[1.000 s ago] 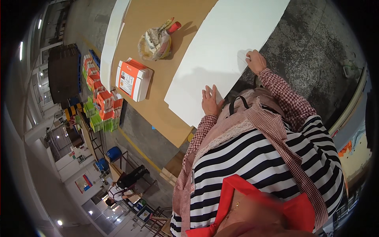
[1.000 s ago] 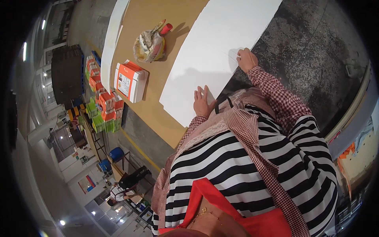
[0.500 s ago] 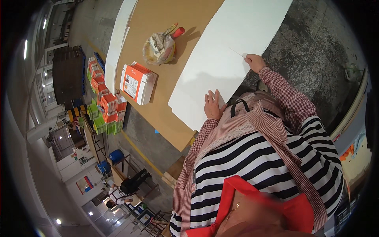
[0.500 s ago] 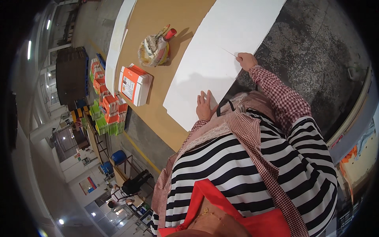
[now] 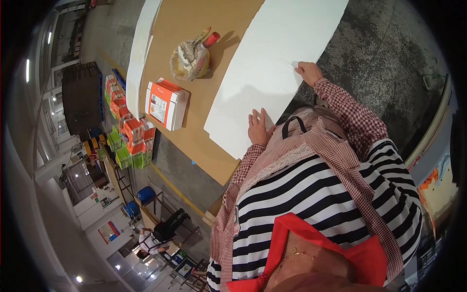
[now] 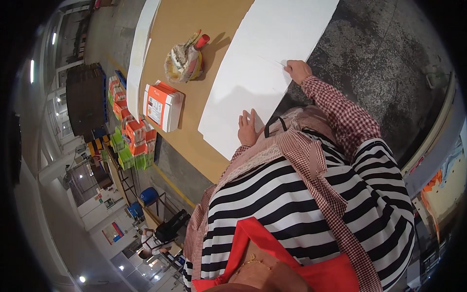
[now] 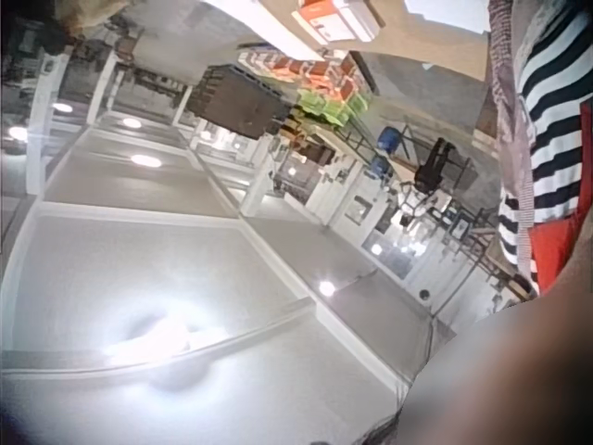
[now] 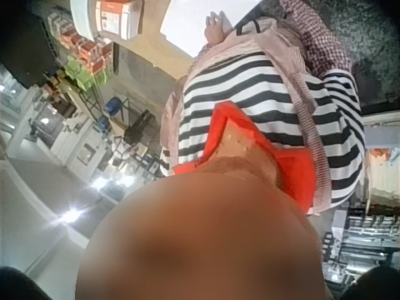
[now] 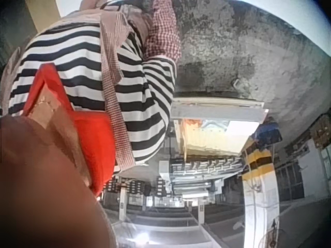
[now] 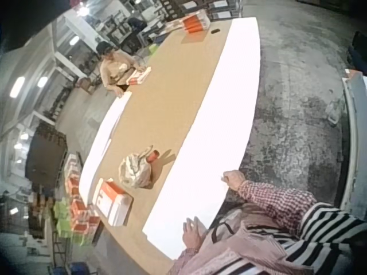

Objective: Applying glue or adhesive to white paper strips using a brush in a warehouse setting.

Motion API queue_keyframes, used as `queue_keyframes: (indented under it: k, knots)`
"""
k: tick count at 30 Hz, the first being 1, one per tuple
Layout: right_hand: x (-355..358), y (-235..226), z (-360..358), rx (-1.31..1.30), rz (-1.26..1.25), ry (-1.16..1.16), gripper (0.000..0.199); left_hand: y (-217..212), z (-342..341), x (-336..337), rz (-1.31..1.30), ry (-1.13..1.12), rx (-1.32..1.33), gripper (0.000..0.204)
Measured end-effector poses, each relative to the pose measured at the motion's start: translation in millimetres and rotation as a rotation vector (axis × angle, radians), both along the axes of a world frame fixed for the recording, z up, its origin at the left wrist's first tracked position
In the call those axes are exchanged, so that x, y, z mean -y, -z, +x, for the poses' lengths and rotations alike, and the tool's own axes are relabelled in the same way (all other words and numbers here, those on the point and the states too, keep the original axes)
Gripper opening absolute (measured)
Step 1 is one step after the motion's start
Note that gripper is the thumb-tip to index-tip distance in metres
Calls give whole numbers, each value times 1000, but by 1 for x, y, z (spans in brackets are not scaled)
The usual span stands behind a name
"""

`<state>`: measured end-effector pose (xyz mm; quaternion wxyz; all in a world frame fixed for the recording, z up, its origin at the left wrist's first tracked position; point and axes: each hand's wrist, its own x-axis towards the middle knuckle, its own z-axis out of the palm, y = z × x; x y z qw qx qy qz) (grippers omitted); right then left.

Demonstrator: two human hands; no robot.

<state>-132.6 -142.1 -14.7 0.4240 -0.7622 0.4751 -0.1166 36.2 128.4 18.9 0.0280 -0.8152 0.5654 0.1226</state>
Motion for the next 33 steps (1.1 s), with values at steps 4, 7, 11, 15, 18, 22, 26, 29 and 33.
queue_keyframes:
  k: [4, 7, 11, 15, 18, 22, 26, 29, 33]
  knots:
    - [-12, -12, -8, 171, -178, 204, 18, -2, 0, 0, 2, 18, 13, 92]
    - [-8, -13, -10, 100, 2, 157, 15, -5, -1, 0, 1, 14, 18, 93]
    - [-7, -8, -8, 10, 57, 107, 20, -6, -3, 1, 7, 11, 23, 93]
    - [4, -4, -9, 29, 147, 105, 26, -9, -5, 3, 29, -25, -34, 91]
    - [-3, -19, -7, -48, 90, 99, 27, -6, -2, 0, 11, -19, -6, 91]
    - [-7, -12, -10, -47, 75, 74, 28, -4, -3, 1, -21, -8, 11, 90]
    - [0, -12, -11, 66, 96, 115, 27, -6, -3, 1, -21, -14, 8, 89]
    - [4, -10, -14, 77, 108, 97, 25, -8, -5, 2, -39, -14, 10, 89]
    - [-2, -17, -12, -51, 72, 23, 22, -10, -5, 2, -27, -26, 10, 89]
